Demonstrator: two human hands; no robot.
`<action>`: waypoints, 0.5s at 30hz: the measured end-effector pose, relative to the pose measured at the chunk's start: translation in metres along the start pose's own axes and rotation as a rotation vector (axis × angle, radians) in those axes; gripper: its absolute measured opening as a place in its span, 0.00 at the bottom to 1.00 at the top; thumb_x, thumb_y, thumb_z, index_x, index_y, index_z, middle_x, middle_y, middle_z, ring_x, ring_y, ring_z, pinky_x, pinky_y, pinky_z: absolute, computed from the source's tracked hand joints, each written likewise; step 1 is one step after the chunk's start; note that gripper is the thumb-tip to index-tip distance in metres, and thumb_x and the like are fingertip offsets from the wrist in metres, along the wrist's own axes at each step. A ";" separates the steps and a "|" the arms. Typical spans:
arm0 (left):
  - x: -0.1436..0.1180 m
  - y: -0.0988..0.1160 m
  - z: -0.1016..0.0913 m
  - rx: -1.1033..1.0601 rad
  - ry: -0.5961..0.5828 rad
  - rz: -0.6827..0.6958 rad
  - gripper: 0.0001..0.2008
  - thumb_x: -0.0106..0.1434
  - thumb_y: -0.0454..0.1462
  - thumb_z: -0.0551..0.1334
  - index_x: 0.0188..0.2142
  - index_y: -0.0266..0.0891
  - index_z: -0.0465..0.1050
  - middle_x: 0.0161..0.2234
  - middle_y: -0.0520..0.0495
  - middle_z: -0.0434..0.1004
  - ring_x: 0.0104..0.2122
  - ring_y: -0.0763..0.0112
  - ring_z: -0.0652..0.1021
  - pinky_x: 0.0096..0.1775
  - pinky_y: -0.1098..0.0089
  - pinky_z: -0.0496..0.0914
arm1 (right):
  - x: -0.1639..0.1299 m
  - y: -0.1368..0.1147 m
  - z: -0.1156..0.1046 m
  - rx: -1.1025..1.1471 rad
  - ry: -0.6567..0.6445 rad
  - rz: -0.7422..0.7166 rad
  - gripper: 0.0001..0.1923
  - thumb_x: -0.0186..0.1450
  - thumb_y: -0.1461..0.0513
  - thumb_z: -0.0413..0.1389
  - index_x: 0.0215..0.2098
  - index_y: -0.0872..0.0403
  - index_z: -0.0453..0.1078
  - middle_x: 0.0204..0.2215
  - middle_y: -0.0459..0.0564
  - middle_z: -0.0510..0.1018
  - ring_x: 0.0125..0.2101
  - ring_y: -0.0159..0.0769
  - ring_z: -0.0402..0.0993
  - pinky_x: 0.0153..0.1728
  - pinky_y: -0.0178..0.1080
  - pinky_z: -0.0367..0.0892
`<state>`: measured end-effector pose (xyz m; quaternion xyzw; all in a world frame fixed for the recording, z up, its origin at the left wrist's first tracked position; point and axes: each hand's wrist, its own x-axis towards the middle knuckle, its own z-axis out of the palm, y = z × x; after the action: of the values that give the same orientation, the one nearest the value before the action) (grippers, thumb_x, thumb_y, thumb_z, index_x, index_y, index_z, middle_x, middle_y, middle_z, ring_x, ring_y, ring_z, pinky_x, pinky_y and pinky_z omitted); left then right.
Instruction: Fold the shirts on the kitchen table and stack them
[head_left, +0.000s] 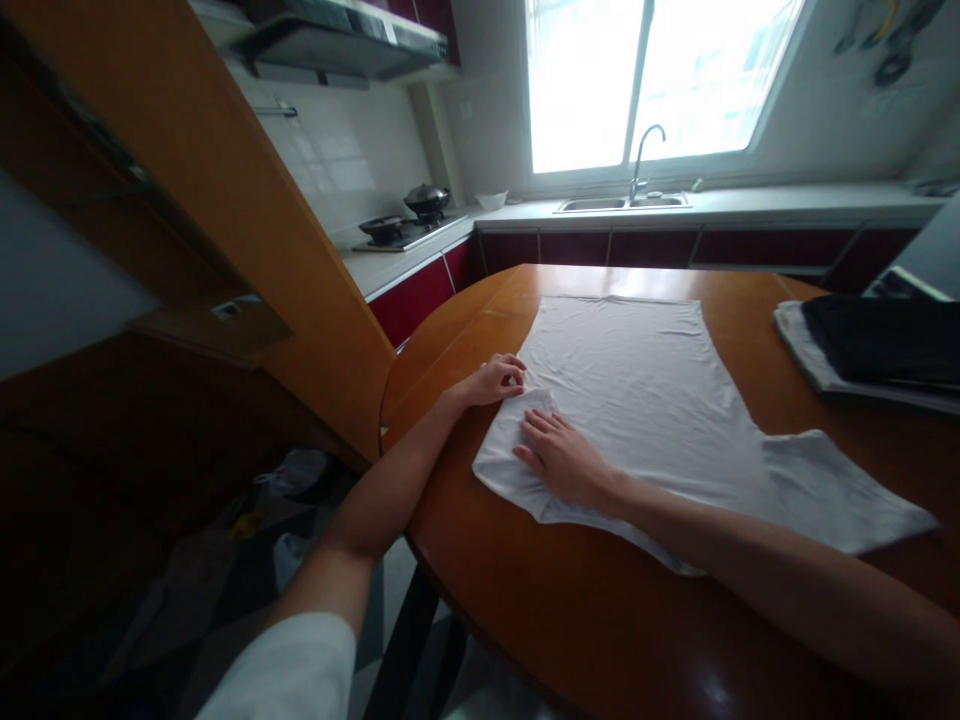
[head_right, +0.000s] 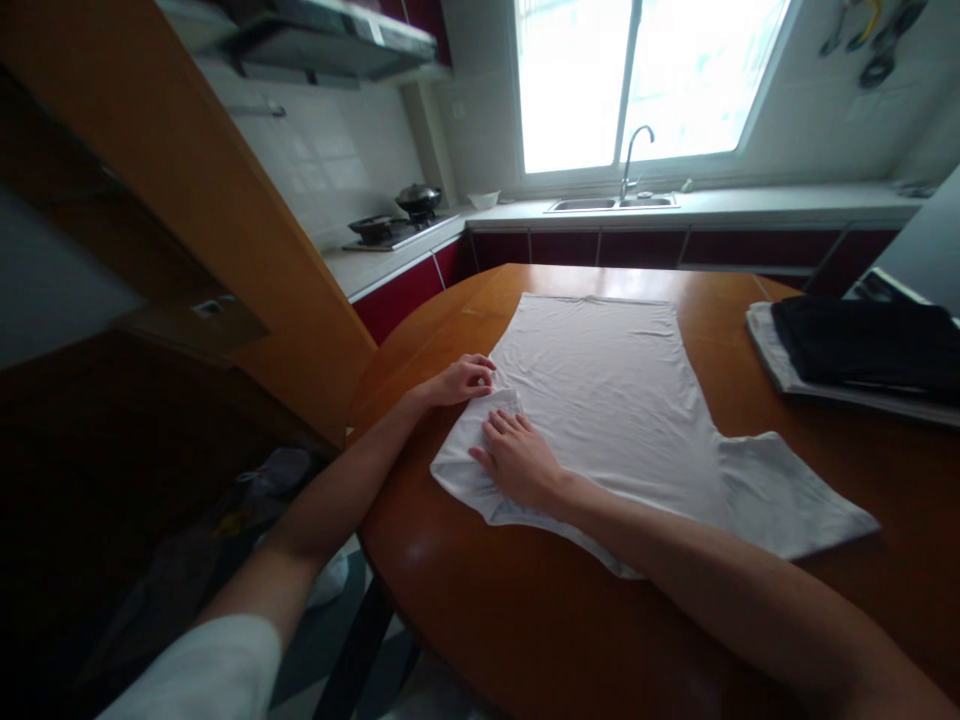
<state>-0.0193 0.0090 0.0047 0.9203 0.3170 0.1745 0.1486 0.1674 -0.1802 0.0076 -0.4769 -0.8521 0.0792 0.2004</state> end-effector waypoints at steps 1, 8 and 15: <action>0.000 0.000 0.000 0.005 -0.009 0.014 0.04 0.62 0.40 0.66 0.33 0.43 0.80 0.51 0.46 0.75 0.52 0.60 0.72 0.58 0.57 0.63 | 0.002 0.002 -0.004 0.002 0.015 0.018 0.27 0.76 0.52 0.42 0.63 0.60 0.65 0.65 0.63 0.65 0.67 0.46 0.56 0.66 0.50 0.52; 0.002 -0.003 0.002 0.008 -0.030 0.073 0.06 0.64 0.40 0.64 0.35 0.42 0.79 0.51 0.44 0.74 0.52 0.59 0.71 0.58 0.57 0.63 | 0.019 0.036 -0.004 -0.070 -0.066 0.077 0.34 0.75 0.48 0.41 0.72 0.59 0.51 0.71 0.60 0.51 0.71 0.47 0.42 0.68 0.56 0.43; 0.003 0.003 0.007 0.100 -0.023 -0.043 0.07 0.66 0.39 0.61 0.36 0.40 0.76 0.48 0.42 0.74 0.50 0.57 0.72 0.55 0.54 0.65 | 0.016 0.044 0.004 -0.089 -0.101 0.097 0.36 0.75 0.46 0.37 0.71 0.60 0.51 0.71 0.61 0.51 0.71 0.48 0.43 0.67 0.59 0.43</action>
<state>-0.0125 0.0079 0.0006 0.9216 0.3432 0.1444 0.1097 0.1923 -0.1433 -0.0063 -0.5214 -0.8397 0.0750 0.1317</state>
